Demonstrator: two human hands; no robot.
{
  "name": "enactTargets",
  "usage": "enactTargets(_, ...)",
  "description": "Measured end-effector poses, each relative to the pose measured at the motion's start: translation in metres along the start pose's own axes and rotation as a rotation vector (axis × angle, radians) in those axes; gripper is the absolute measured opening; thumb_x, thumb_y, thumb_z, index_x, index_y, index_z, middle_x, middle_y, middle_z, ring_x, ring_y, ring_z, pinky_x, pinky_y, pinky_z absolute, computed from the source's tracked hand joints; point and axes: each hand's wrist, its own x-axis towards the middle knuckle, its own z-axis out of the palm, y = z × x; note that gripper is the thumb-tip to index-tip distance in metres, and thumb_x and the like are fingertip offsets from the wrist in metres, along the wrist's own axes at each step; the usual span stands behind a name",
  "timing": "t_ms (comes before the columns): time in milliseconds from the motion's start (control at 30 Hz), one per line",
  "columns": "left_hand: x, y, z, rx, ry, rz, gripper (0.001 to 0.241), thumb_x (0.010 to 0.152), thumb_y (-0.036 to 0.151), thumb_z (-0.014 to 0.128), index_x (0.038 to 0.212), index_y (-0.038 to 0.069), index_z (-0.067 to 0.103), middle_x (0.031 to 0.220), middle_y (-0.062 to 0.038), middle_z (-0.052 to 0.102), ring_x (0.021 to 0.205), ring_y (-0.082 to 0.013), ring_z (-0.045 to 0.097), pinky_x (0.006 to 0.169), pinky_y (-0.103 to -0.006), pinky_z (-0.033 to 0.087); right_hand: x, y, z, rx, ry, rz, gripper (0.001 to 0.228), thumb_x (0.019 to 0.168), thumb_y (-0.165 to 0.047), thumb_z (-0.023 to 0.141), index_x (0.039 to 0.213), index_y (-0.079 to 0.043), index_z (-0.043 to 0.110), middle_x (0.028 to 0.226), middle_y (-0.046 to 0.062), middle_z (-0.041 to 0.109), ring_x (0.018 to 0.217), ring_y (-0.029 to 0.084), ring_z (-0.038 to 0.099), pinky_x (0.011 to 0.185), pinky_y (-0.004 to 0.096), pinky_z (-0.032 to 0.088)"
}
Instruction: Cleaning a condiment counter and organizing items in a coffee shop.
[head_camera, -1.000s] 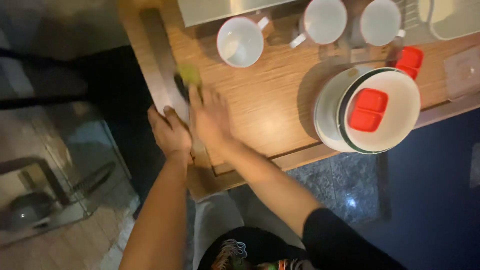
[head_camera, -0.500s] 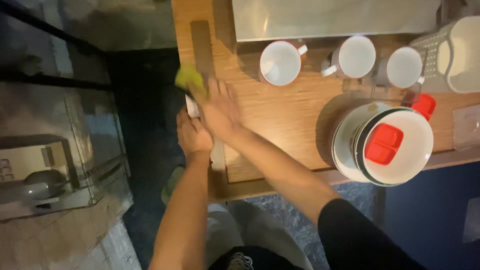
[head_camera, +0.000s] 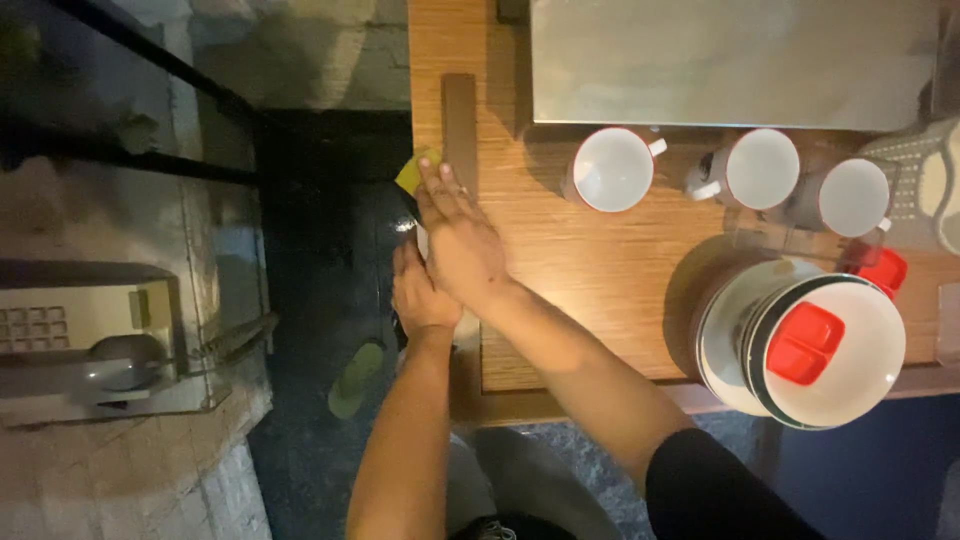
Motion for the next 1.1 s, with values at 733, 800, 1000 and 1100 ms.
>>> enactTargets(733, -0.002, -0.025, 0.023, -0.113, 0.154, 0.083, 0.053, 0.093, 0.024, 0.047, 0.142, 0.005, 0.054, 0.137, -0.024, 0.058, 0.123, -0.0458, 0.055, 0.103, -0.0514, 0.044, 0.007, 0.018, 0.024, 0.022, 0.371, 0.160, 0.049, 0.095, -0.003, 0.057, 0.145, -0.001, 0.058, 0.167, 0.018, 0.031, 0.156, 0.045, 0.031, 0.127, 0.051, 0.034)
enactTargets(800, -0.002, -0.023, 0.019, -0.137, 0.153, 0.026, 0.055, 0.089, 0.020, 0.044, 0.141, 0.007, 0.056, 0.136, -0.022, 0.059, 0.123, -0.0446, 0.056, 0.103, -0.0506, 0.045, 0.045, 0.024, 0.021, -0.072, 0.380, 0.120, 0.049, 0.098, -0.005, 0.058, 0.147, 0.000, 0.056, 0.169, 0.017, 0.030, 0.157, 0.045, 0.030, 0.127, 0.052, 0.032)
enactTargets(1000, -0.001, -0.028, 0.024, -0.064, 0.116, 0.004, 0.049, 0.092, 0.022, 0.046, 0.136, 0.003, 0.056, 0.133, -0.023, 0.059, 0.118, -0.0460, 0.057, 0.100, -0.0515, 0.046, 0.094, 0.039, 0.011, -0.146, 0.422, 0.179, 0.064, 0.088, -0.007, 0.062, 0.148, 0.006, 0.045, 0.165, 0.020, 0.024, 0.153, 0.047, 0.021, 0.126, 0.052, 0.026)
enactTargets(1100, -0.001, -0.021, 0.018, -0.123, 0.104, -0.024, 0.049, 0.090, 0.023, 0.046, 0.134, 0.004, 0.056, 0.133, -0.021, 0.060, 0.116, -0.0446, 0.059, 0.098, -0.0518, 0.047, 0.061, 0.030, 0.011, -0.101, 0.427, 0.108, 0.061, 0.096, -0.011, 0.063, 0.152, 0.004, 0.041, 0.168, 0.018, 0.022, 0.156, 0.044, 0.019, 0.127, 0.052, 0.024)
